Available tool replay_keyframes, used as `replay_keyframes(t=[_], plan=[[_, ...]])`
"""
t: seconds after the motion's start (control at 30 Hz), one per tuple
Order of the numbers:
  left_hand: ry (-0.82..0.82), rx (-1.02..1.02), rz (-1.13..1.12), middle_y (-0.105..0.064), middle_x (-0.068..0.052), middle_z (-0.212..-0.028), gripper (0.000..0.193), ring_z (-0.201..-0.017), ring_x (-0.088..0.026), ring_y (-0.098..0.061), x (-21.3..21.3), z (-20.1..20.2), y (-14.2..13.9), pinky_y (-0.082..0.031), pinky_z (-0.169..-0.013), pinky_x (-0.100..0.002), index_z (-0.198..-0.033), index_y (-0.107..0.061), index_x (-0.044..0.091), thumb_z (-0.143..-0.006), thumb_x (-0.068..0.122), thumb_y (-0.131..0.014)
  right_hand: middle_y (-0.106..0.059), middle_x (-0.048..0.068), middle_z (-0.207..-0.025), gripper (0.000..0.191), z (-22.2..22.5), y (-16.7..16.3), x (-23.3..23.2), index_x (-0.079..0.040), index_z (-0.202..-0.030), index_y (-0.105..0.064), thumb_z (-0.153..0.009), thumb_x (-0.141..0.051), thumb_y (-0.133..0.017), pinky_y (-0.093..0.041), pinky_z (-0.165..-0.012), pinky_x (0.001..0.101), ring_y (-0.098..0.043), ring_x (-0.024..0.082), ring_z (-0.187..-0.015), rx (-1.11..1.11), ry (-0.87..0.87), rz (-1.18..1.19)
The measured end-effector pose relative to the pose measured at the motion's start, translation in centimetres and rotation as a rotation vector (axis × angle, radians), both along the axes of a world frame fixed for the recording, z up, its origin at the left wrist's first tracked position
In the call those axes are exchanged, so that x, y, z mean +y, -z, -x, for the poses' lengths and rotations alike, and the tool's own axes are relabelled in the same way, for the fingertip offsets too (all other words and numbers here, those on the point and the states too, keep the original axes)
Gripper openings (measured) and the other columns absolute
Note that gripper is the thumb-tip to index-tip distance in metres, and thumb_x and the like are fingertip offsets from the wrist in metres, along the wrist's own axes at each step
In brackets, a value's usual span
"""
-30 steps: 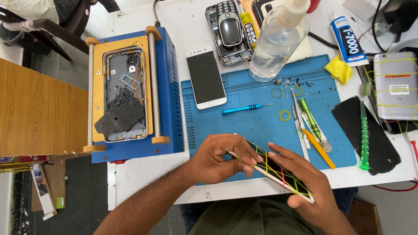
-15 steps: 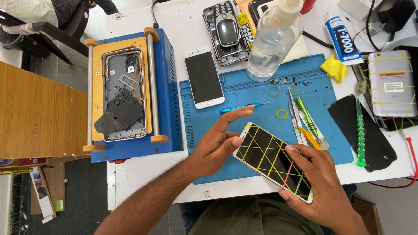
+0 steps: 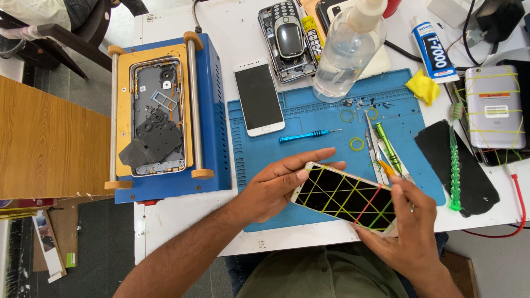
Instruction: The person holds a smartphone wrapped in rubber bands and turns it over on a repair mat, then uses a small pry tool to work along the edge of the phone, prying at the side seams while rotating the device.
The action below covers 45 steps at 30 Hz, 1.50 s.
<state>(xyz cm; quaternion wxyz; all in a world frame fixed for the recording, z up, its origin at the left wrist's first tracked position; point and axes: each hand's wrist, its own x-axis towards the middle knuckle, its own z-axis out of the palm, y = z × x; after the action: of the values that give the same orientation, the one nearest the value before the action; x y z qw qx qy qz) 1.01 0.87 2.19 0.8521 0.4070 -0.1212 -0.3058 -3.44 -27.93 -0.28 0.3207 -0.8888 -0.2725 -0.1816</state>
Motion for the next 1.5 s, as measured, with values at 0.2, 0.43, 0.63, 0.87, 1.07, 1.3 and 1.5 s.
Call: replay_keyframes(t=[0.2, 0.43, 0.63, 0.87, 1.07, 1.3, 1.5], plan=[[-0.124, 0.002, 0.095, -0.043, -0.022, -0.164, 0.053, -0.149, -0.028, -0.048, -0.2, 0.0, -0.1, -0.044, -0.123, -0.046, -0.161, -0.035, 0.002, -0.114, 0.026, -0.043, -0.058, 0.021, -0.139, 0.104, 0.1, -0.3, 0.7, -0.002, -0.168, -0.015, -0.083, -0.005, -0.075, -0.057, -0.083, 0.031, -0.067, 0.02, -0.105, 0.573, 0.168, -0.639], [-0.097, 0.099, 0.141, -0.043, -0.024, -0.163, 0.057, -0.146, -0.031, -0.049, 0.2, -0.1, -0.1, -0.048, -0.12, -0.049, -0.16, -0.034, 0.003, -0.112, 0.028, -0.048, -0.066, 0.023, -0.129, 0.082, 0.5, -1.3, 0.5, 0.001, -0.162, -0.032, -0.089, 0.005, -0.067, -0.06, -0.087, 0.0304, -0.069, 0.02, -0.111, 0.634, 0.172, -0.722], [-0.099, 0.136, 0.109, -0.049, -0.029, -0.153, 0.055, -0.133, -0.036, -0.059, 0.3, 0.2, 0.0, -0.059, -0.101, -0.055, -0.156, -0.038, 0.003, -0.11, 0.027, -0.055, -0.068, 0.024, -0.128, 0.069, 1.0, -1.9, 0.2, 0.005, -0.16, -0.039, -0.096, 0.002, -0.062, -0.062, -0.081, 0.0332, -0.072, 0.021, -0.102, 0.655, 0.096, -0.825], [-0.139, 0.105, 0.212, -0.046, -0.028, -0.158, 0.058, -0.137, -0.037, -0.057, 0.4, 0.1, 0.0, -0.059, -0.103, -0.056, -0.158, -0.038, 0.001, -0.112, 0.033, -0.053, -0.067, 0.027, -0.129, 0.052, 0.4, -1.5, 0.0, 0.008, -0.152, -0.048, -0.101, 0.005, -0.057, -0.064, -0.088, 0.0402, -0.072, 0.025, -0.108, 0.64, 0.077, -0.918], [-0.141, 0.16, 0.21, -0.039, -0.027, -0.163, 0.064, -0.139, -0.04, -0.054, 0.5, 0.0, -0.9, -0.059, -0.1, -0.06, -0.16, -0.031, 0.001, -0.11, 0.039, -0.047, -0.069, 0.029, -0.125, 0.042, 0.7, 0.5, -1.1, 0.012, -0.145, -0.055, -0.103, 0.007, -0.056, -0.063, -0.088, 0.0431, -0.074, 0.034, -0.103, 0.778, 0.026, -1.254], [-0.138, 0.164, 0.247, -0.041, -0.031, -0.16, 0.06, -0.133, -0.042, -0.059, 0.6, 0.0, -0.5, -0.063, -0.093, -0.059, -0.158, -0.033, -0.001, -0.112, 0.035, -0.049, -0.072, 0.034, -0.115, 0.026, 1.2, 2.7, -3.7, 0.009, -0.127, -0.069, -0.103, 0.008, -0.059, -0.064, -0.083, 0.0466, -0.075, 0.041, -0.098, 1.009, -0.054, -1.527], [-0.19, 0.121, 0.154, -0.058, -0.028, -0.137, 0.047, -0.121, -0.039, -0.067, 0.8, 0.4, 0.4, -0.066, -0.086, -0.059, -0.145, -0.047, 0.002, -0.107, 0.022, -0.066, -0.074, 0.03, -0.113, 0.018, 1.6, 2.4, -3.6, 0.006, -0.116, -0.073, -0.1, 0.002, -0.066, -0.062, -0.083, 0.047, -0.074, 0.041, -0.098, 1.16, -0.139, -1.609]])
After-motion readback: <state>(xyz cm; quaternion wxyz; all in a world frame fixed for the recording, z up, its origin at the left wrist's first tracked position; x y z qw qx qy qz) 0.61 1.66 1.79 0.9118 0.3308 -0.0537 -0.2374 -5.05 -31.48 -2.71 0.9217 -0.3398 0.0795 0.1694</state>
